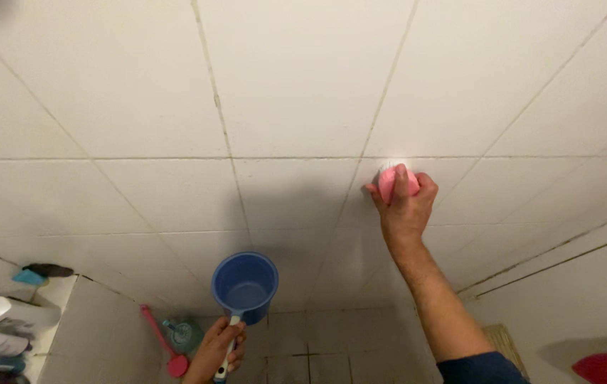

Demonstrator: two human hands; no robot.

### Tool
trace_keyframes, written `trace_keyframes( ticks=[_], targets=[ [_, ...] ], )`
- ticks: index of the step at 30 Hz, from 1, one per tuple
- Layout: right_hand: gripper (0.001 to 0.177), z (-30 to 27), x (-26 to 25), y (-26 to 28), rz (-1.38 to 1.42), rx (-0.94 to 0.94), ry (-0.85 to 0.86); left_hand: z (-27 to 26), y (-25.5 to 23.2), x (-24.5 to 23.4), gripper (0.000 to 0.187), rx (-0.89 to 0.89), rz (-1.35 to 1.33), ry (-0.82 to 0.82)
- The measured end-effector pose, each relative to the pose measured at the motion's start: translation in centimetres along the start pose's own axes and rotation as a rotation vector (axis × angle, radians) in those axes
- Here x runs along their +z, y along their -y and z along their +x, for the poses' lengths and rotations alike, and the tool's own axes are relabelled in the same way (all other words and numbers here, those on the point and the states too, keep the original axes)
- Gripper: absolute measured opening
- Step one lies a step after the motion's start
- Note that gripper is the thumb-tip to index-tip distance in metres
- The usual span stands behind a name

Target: The person scrubs bathroom wall tiles with a pink sponge, rinses the wall with water from a blue scoop, and refills the scoop from a red bucket.

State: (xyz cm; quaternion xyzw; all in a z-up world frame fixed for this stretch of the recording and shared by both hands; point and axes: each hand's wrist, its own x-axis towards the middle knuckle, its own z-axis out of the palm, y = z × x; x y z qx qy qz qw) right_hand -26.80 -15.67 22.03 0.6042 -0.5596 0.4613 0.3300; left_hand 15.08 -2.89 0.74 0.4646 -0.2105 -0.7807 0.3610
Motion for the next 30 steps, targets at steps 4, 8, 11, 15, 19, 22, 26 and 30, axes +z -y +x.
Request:
trace_keyframes(
  ticks=[4, 8, 11, 15, 19, 22, 26, 30],
  targets=[
    [0.068, 0.8, 1.7, 2.2, 0.202, -0.129, 0.188, 0.1, 0.6, -0.4, 0.018, 0.041, 0.013, -0.003],
    [0.064, -3.3, 2.3, 4.6, 0.047, -0.622, 0.246, 0.1, 1.0, -0.8, 0.018, 0.038, -0.004, 0.029],
    [0.069, -5.3, 2.7, 4.9, 0.053, -0.756, 0.419, -0.5, 1.1, -0.3, 0.017, 0.028, -0.032, 0.020],
    [0.067, -4.3, 2.6, 3.9, 0.035, -0.830, 0.371, -1.3, 1.3, 0.9, 0.017, 0.031, -0.021, -0.106],
    [0.060, 1.5, 2.0, 4.4, -0.021, -0.745, 0.125, -2.3, 1.9, 1.3, 0.018, 0.108, -0.050, -0.018],
    [0.051, 7.1, 0.8, 5.8, -0.061, -0.599, -0.078, -2.8, 1.9, 1.9, 0.019, 0.116, -0.023, -0.030],
    [0.048, 8.6, 0.0, 9.1, -0.010, -0.530, -0.111, -3.9, 1.5, 3.8, 0.015, 0.112, -0.060, -0.048],
    [0.051, 4.4, 1.4, 10.7, 0.028, -0.675, -0.015, -5.6, 0.4, 6.0, 0.012, 0.094, -0.091, -0.033]
  ],
)
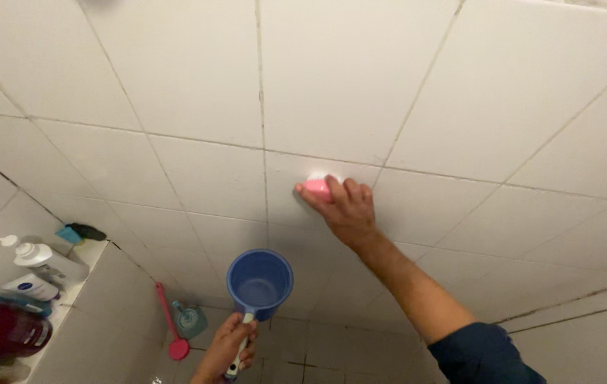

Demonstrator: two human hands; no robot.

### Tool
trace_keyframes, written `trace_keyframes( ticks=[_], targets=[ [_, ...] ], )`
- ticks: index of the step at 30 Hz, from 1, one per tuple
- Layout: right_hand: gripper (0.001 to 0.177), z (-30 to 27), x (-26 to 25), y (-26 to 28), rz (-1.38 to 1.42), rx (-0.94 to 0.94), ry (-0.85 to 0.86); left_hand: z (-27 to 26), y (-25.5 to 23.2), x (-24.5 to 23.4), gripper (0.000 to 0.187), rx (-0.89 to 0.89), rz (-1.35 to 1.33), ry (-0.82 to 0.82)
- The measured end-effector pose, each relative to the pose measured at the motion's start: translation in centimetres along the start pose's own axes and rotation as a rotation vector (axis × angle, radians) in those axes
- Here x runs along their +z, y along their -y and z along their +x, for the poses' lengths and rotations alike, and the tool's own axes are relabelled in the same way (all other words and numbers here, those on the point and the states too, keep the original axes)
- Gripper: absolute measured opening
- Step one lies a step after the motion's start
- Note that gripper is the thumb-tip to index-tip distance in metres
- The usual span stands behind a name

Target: The person scrubs bathroom wall tiles with a pink sponge, rinses the wall with water from a blue scoop, and refills the scoop from a red bucket.

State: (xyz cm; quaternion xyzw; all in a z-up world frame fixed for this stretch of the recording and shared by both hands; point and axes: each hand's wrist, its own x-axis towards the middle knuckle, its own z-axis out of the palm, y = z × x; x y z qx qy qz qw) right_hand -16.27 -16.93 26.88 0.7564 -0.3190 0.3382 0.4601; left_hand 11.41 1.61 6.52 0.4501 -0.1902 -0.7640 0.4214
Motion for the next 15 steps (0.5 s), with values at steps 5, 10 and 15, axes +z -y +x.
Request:
trace_keyframes(
  ticks=[5, 10, 15],
  targets=[
    [0.060, -4.7, -0.5, 3.1, 0.246, 0.006, 0.292, -1.9, -0.5, 3.0, 0.012, 0.011, 0.018, -0.004],
    [0.067, -4.7, -1.8, 5.6, 0.705, 0.364, 0.479, -1.7, 0.2, 5.1, 0.012, -0.022, 0.077, -0.049],
    [0.073, -6.3, -2.0, 7.2, 1.296, 0.376, 0.935, -2.1, 1.2, 6.9, 0.016, 0.018, 0.093, 0.045]
  ],
)
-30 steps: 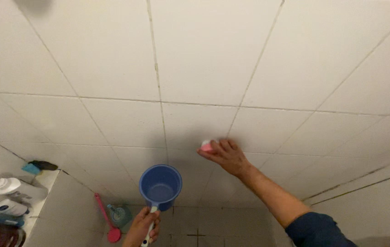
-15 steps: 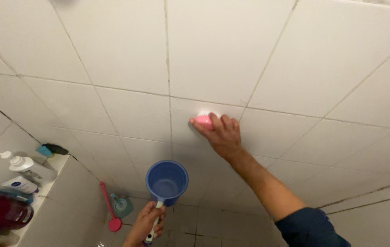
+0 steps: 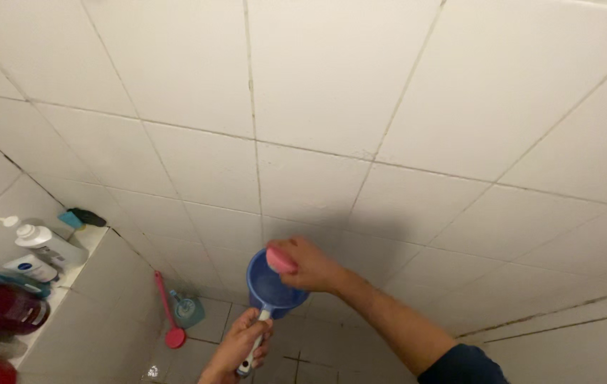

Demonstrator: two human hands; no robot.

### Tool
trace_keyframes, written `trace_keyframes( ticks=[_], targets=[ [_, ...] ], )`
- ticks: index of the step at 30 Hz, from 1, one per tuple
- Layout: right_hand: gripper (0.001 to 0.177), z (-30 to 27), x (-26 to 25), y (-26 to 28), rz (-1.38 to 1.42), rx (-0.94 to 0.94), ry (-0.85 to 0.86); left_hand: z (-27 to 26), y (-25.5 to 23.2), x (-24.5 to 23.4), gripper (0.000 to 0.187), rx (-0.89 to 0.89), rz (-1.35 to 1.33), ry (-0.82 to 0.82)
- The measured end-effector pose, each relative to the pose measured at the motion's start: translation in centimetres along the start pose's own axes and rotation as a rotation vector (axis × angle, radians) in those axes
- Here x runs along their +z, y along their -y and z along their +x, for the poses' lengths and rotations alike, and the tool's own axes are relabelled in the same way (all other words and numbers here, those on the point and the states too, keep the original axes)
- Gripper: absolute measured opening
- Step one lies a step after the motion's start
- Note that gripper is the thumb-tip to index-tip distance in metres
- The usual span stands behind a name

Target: The person scrubs bathroom wall tiles with a pink sponge, rinses the wall with water from a blue scoop, and refills the scoop from a red bucket.

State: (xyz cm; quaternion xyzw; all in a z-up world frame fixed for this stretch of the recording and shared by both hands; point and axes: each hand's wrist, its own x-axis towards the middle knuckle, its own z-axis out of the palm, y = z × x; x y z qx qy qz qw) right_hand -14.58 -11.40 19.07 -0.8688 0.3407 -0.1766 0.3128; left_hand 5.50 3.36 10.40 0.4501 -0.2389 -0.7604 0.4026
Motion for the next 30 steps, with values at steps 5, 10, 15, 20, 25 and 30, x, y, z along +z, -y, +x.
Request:
trace_keyframes(
  ticks=[5, 10, 15, 20, 25, 30],
  targets=[
    [0.075, -0.5, 2.0, -3.0, -0.107, 0.031, 0.392, -0.3, -0.1, 2.8, 0.015, -0.029, 0.075, 0.036],
    [0.066, -1.0, 4.3, -5.9, -0.165, 0.315, 0.469, -0.5, -0.2, 5.6, 0.016, -0.074, 0.079, 0.038],
    [0.055, -1.9, 8.1, -11.4, -0.404, 0.138, 0.406, -0.3, 0.0, 7.9, 0.017, -0.053, 0.092, 0.015],
    [0.046, -2.5, 3.6, -9.1, -0.185, 0.181, 0.476, -0.2, -0.1, 9.7, 0.015, -0.053, 0.084, -0.001],
    [0.050, -5.5, -4.5, -4.1, 0.278, 0.176, 0.126, -1.1, -1.3, 11.3, 0.014, -0.054, 0.039, -0.020],
    [0.050, -8.7, -10.6, -1.3, 0.497, 0.315, -0.178, -2.3, -3.5, 12.7, 0.017, -0.004, 0.018, -0.025]
  ],
)
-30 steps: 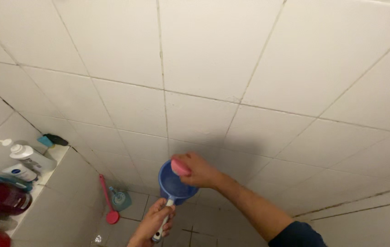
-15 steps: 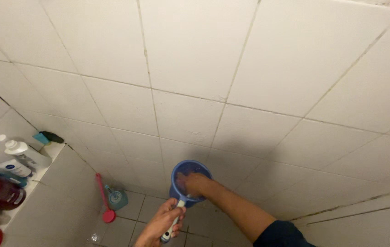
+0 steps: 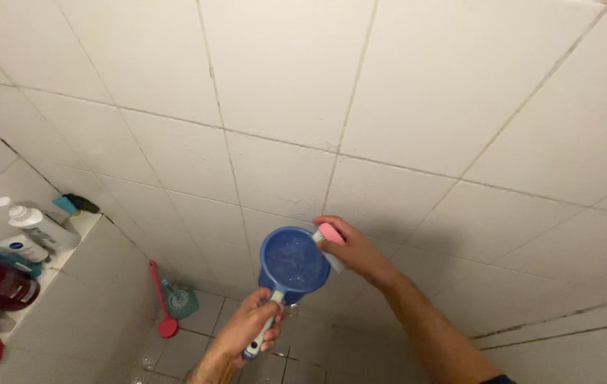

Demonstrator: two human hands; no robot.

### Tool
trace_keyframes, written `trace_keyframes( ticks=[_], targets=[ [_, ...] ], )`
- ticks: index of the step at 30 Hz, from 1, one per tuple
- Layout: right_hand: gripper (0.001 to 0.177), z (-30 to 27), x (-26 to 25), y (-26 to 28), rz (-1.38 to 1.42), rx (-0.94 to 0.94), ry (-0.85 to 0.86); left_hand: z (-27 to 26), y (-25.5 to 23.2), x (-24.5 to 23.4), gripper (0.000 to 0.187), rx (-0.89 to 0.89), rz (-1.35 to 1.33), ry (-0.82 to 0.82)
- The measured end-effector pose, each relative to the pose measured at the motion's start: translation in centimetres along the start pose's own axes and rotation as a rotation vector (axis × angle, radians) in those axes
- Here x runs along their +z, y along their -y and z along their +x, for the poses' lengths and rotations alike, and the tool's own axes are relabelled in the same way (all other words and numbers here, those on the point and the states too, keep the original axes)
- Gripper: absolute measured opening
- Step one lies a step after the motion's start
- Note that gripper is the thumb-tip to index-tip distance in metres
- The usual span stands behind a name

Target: The person scrubs bathroom wall tiles with a pink sponge, rinses the wall with water from a blue scoop, and refills the scoop from a red bucket.

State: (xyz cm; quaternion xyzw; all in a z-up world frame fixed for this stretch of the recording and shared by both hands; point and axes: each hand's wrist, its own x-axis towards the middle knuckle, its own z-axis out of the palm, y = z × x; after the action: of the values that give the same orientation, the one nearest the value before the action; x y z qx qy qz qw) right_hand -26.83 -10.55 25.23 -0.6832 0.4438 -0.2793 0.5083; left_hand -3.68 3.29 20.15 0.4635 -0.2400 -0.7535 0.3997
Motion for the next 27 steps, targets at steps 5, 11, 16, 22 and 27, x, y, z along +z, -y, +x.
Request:
trace_keyframes(
  ticks=[5, 11, 16, 22, 27],
  targets=[
    [0.050, -3.1, -2.8, 2.7, -0.046, 0.227, -0.068, -1.2, -2.6, 1.0, 0.015, 0.054, 0.016, -0.012],
    [0.049, -4.0, -3.7, 2.1, -0.153, -0.063, 0.002, -3.5, -7.0, 2.0, 0.013, 0.086, 0.055, -0.071],
    [0.049, -3.9, -2.8, 5.1, -0.489, -0.302, 0.086, -5.2, -11.6, 2.6, 0.010, 0.101, 0.076, -0.073],
    [0.060, -3.6, -1.6, 9.9, -0.932, -0.644, 0.002, -7.8, -15.6, 3.7, 0.008, 0.101, 0.075, -0.027],
    [0.037, -3.5, -1.9, 13.4, -0.934, -0.562, -0.040, -8.8, -18.1, 4.7, 0.012, -0.038, -0.011, 0.091]
  ],
)
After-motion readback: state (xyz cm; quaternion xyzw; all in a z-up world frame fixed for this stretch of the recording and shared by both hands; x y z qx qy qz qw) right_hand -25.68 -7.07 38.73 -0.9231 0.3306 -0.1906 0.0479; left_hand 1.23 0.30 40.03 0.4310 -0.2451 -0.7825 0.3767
